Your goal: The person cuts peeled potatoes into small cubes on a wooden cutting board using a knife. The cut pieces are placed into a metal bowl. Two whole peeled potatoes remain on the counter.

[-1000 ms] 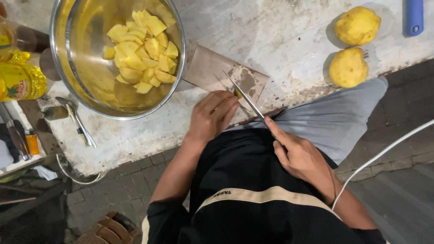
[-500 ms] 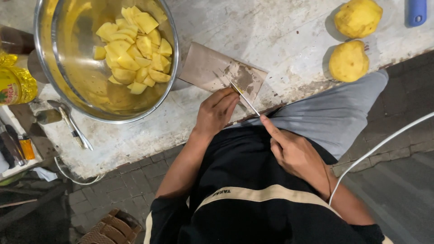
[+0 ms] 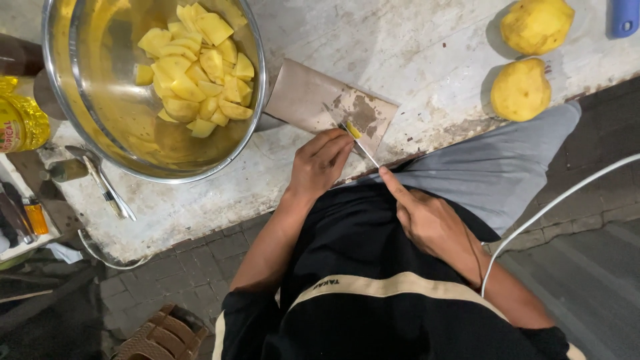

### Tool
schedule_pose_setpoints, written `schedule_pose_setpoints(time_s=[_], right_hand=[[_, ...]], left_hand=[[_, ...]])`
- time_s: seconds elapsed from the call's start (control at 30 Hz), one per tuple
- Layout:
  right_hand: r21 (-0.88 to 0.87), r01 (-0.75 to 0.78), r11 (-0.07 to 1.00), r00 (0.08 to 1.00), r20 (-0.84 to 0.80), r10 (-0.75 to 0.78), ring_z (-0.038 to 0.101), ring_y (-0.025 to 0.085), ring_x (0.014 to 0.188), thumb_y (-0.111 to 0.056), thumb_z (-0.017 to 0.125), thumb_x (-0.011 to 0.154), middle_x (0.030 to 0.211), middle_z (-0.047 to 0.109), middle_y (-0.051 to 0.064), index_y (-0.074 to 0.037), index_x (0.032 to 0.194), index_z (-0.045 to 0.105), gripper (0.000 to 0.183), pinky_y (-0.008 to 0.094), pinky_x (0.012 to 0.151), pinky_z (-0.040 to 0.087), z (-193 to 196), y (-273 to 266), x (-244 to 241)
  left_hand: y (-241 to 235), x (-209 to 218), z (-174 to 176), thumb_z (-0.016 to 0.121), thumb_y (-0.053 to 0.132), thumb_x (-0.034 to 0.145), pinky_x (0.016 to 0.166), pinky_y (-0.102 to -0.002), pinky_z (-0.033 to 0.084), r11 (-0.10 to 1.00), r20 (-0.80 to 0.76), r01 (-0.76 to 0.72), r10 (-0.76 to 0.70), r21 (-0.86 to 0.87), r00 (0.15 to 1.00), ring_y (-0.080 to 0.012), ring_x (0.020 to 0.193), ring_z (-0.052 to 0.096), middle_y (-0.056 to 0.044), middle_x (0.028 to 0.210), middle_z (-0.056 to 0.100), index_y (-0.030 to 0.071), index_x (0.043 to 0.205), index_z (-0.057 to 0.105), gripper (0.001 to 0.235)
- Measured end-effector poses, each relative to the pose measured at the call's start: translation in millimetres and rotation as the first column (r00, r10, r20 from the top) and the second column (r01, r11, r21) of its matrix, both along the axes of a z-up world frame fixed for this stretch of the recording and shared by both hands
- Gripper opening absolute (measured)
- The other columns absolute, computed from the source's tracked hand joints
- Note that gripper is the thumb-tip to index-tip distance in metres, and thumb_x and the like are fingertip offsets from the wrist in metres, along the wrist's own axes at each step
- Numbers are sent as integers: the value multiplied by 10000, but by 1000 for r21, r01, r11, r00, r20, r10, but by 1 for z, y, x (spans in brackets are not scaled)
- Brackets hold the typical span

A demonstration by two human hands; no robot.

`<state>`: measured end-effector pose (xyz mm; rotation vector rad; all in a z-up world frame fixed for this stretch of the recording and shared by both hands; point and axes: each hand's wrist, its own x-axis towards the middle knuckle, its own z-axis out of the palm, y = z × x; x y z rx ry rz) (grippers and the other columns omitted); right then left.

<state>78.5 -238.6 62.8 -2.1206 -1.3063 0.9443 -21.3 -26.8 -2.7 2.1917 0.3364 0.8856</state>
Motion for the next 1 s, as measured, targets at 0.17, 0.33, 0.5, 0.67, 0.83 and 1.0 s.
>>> schedule_pose_setpoints(time_s=[0.17,0.33,0.5,0.67,0.83,1.0], right_hand=[[-100,7,995,1000,-27,-10,668,335,612,-108,462,908,766,687,152,-241,1582,260,715,416,514,552,-1,1,4],[-118,15,993,999,-43,-21,680,366,646,-116,445,917,813,701,178,-272,1579,266,703,442,525,559,5,0,5],[-145,-35,989,989,140,56,690,366,700,-158,523,864,799,699,152,-311,1562,314,745,463,620,567,6,-13,11],[-209,-98,973,993,47,110,604,300,694,-80,573,819,859,712,96,-354,1507,374,766,368,645,524,19,-57,51],[-267,-49,963,999,-31,42,583,174,1244,-74,632,807,1447,548,-21,-349,1511,370,801,224,749,418,-1,-98,81],[-29,256,966,967,-12,-256,470,94,811,-146,651,889,1013,636,0,-171,1523,502,652,220,788,386,-48,-104,78]], left_hand=[[5,2,8,733,76,855,648,-318,603,1000,-71,4,-4,-2,997,-202,771,687,-39,1032,650,137,1162,686,316],[27,3,23,532,-6,961,751,-435,602,949,-264,278,-233,147,936,-326,962,655,-129,1268,496,233,1358,577,465],[44,15,30,475,126,1033,655,-346,558,826,-354,465,-351,319,867,-262,789,615,-39,998,648,148,1054,674,201],[49,6,26,525,181,1026,666,-350,540,844,-327,338,-208,415,922,-240,870,613,-50,1044,663,122,1068,665,157],[42,-13,108,663,-41,919,531,-323,475,840,-213,195,-97,506,972,-226,862,621,-70,1057,652,67,1097,651,209],[102,-47,145,567,393,1016,636,-294,645,814,-118,-285,393,507,912,-267,868,773,-153,930,771,7,1021,721,415]])
